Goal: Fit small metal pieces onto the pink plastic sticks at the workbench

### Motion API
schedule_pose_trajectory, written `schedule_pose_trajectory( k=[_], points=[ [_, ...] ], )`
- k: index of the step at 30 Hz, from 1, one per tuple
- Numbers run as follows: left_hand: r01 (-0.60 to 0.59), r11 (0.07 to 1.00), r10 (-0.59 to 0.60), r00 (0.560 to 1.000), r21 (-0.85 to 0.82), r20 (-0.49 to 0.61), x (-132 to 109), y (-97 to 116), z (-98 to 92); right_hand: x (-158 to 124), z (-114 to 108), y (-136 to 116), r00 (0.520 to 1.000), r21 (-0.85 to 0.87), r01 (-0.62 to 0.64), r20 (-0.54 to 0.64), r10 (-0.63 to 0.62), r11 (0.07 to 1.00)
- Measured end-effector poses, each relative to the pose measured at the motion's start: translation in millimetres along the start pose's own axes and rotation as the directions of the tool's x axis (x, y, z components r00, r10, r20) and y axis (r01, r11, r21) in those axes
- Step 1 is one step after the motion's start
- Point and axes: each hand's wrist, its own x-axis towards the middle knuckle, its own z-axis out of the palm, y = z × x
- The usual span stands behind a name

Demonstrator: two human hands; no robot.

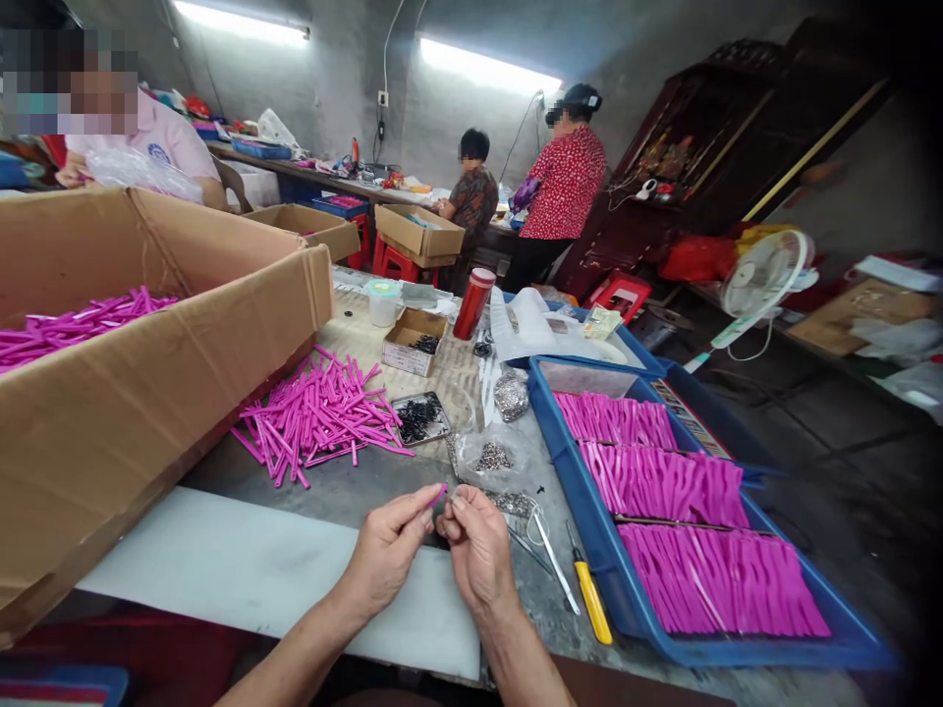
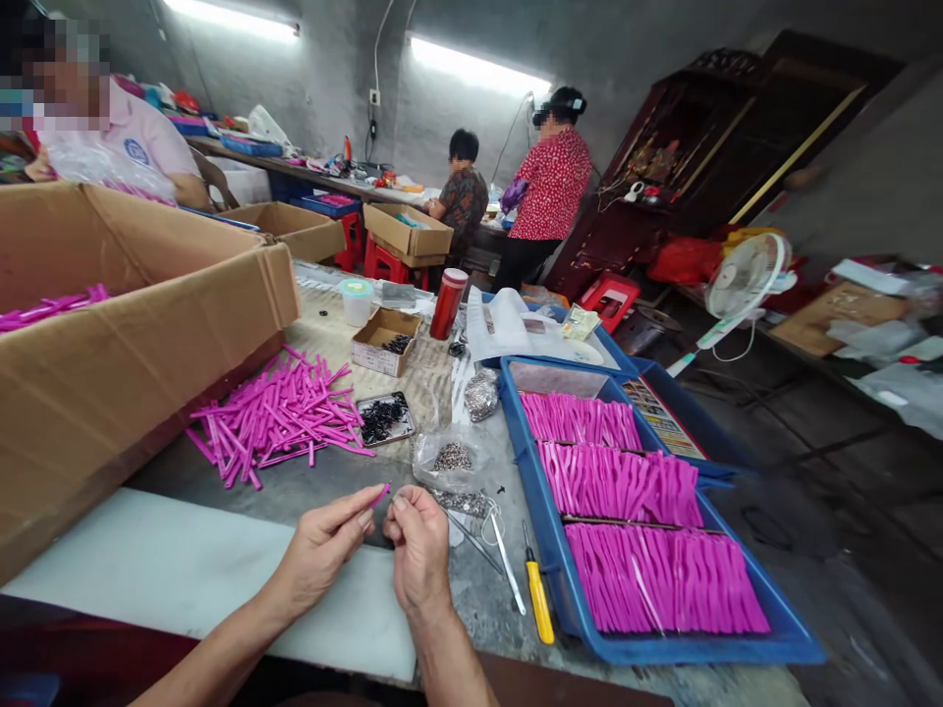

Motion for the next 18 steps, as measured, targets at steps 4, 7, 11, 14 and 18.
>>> schedule_pose_trajectory(
  k=[4,7,11,14,18],
  points=[
    [-0.027,1.000,0.027,0.999,0.007,-0.023,-0.7,-0.2,3.3,-0.7,-1.8,0.9,1.000,0.037,-0.008,0.022,0.007,0.999],
    [-0.047,0.999,0.048,0.998,0.027,-0.029,-1.3,0.7,5.0,-0.4,-2.9,2.0,1.000,0.056,-0.012,0.020,0.011,0.998],
    [-0.069,0.996,0.071,0.997,0.056,-0.021,-2.0,2.0,6.1,-0.7,-2.4,1.7,1.000,0.075,-0.013,0.021,0.012,0.997],
    [-0.087,0.994,0.088,0.996,0.064,-0.014,-2.2,2.6,6.5,-1.6,-0.7,0.1,1.000,0.079,-0.018,0.014,0.017,0.997],
    [-0.108,0.992,0.109,0.994,0.073,-0.007,-2.4,2.7,6.9,-1.8,0.9,-1.9,1.000,0.079,-0.015,0.007,0.014,0.997]
  ],
)
